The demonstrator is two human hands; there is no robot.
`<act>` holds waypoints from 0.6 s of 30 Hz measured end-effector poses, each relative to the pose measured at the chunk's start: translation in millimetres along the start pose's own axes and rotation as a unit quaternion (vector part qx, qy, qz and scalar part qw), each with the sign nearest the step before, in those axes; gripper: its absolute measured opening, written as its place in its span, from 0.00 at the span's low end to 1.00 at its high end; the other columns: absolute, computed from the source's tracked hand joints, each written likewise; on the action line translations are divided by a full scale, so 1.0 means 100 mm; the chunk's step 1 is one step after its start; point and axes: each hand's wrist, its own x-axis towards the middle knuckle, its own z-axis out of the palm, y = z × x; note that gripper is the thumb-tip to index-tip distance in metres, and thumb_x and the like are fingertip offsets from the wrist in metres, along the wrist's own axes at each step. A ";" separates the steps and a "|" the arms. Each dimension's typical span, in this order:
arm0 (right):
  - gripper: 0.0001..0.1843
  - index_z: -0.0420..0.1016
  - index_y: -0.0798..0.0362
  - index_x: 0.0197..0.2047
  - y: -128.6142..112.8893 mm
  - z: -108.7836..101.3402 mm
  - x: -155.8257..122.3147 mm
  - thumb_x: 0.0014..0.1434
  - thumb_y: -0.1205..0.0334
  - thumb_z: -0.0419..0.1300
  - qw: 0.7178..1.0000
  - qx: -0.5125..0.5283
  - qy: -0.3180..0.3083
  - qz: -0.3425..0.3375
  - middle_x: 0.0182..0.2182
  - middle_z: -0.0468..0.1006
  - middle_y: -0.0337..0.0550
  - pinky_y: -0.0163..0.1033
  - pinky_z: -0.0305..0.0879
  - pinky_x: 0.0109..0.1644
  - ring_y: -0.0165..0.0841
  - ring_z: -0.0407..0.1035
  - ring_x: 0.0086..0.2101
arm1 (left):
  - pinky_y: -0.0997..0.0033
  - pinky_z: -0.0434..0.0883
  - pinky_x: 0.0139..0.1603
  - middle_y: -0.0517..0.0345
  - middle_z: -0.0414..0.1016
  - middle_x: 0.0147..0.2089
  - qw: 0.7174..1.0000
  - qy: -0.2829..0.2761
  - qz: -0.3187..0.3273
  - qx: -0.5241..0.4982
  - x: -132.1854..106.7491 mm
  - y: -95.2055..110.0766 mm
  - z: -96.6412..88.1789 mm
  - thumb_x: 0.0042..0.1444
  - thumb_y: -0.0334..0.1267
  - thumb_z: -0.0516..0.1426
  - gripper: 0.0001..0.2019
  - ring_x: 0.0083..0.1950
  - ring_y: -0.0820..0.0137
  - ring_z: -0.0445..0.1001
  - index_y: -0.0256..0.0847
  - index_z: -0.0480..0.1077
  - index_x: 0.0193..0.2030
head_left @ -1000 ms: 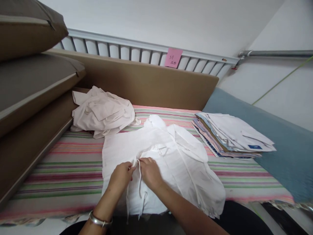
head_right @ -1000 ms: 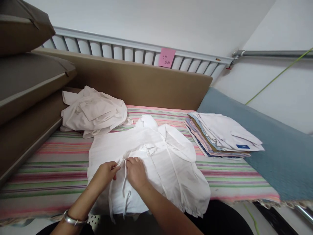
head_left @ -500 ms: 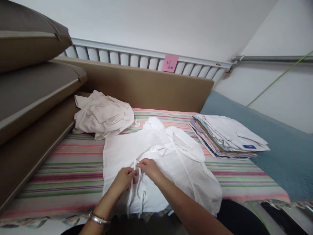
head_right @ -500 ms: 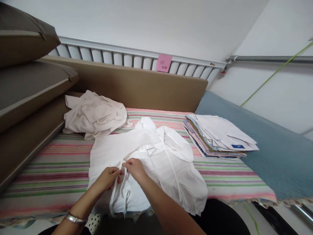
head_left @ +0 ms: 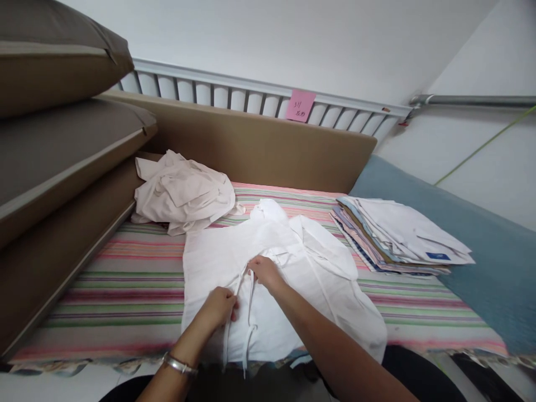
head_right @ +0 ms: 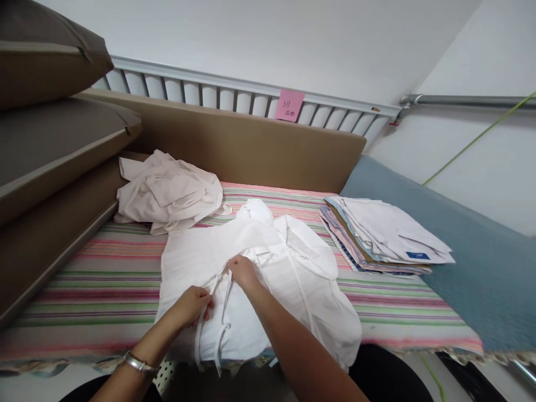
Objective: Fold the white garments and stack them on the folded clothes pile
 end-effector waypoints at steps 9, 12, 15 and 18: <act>0.06 0.65 0.54 0.30 -0.06 0.01 -0.15 0.53 0.60 0.54 0.993 0.100 -0.063 0.007 0.22 0.73 0.36 0.29 0.60 0.21 0.25 0.66 0.20 | 0.73 0.63 0.29 0.56 0.75 0.27 0.981 0.162 0.078 0.079 -0.06 0.04 -0.20 0.55 0.43 0.47 0.15 0.26 0.72 0.69 0.38 0.71 0.31; 0.06 0.65 0.55 0.30 -0.04 0.03 -0.20 0.52 0.61 0.55 0.989 0.119 -0.086 -0.010 0.20 0.71 0.35 0.28 0.55 0.18 0.24 0.63 0.17 | 0.73 0.64 0.41 0.54 0.76 0.38 0.953 0.235 0.155 0.108 0.03 0.04 -0.22 0.56 0.40 0.48 0.13 0.39 0.70 0.72 0.40 0.72 0.38; 0.06 0.66 0.56 0.30 -0.02 0.07 -0.21 0.52 0.62 0.56 0.991 0.110 -0.078 -0.007 0.19 0.70 0.35 0.29 0.55 0.17 0.23 0.60 0.15 | 0.72 0.63 0.45 0.51 0.74 0.45 0.947 0.226 0.150 0.170 0.13 0.04 -0.18 0.57 0.35 0.45 0.15 0.46 0.68 0.71 0.41 0.71 0.45; 0.05 0.67 0.56 0.32 -0.01 0.09 -0.20 0.51 0.63 0.57 0.991 0.110 -0.073 0.014 0.19 0.71 0.35 0.29 0.55 0.17 0.23 0.60 0.16 | 0.70 0.64 0.41 0.50 0.72 0.45 0.939 0.213 0.102 0.250 0.18 0.07 -0.15 0.59 0.37 0.43 0.17 0.45 0.66 0.72 0.44 0.71 0.46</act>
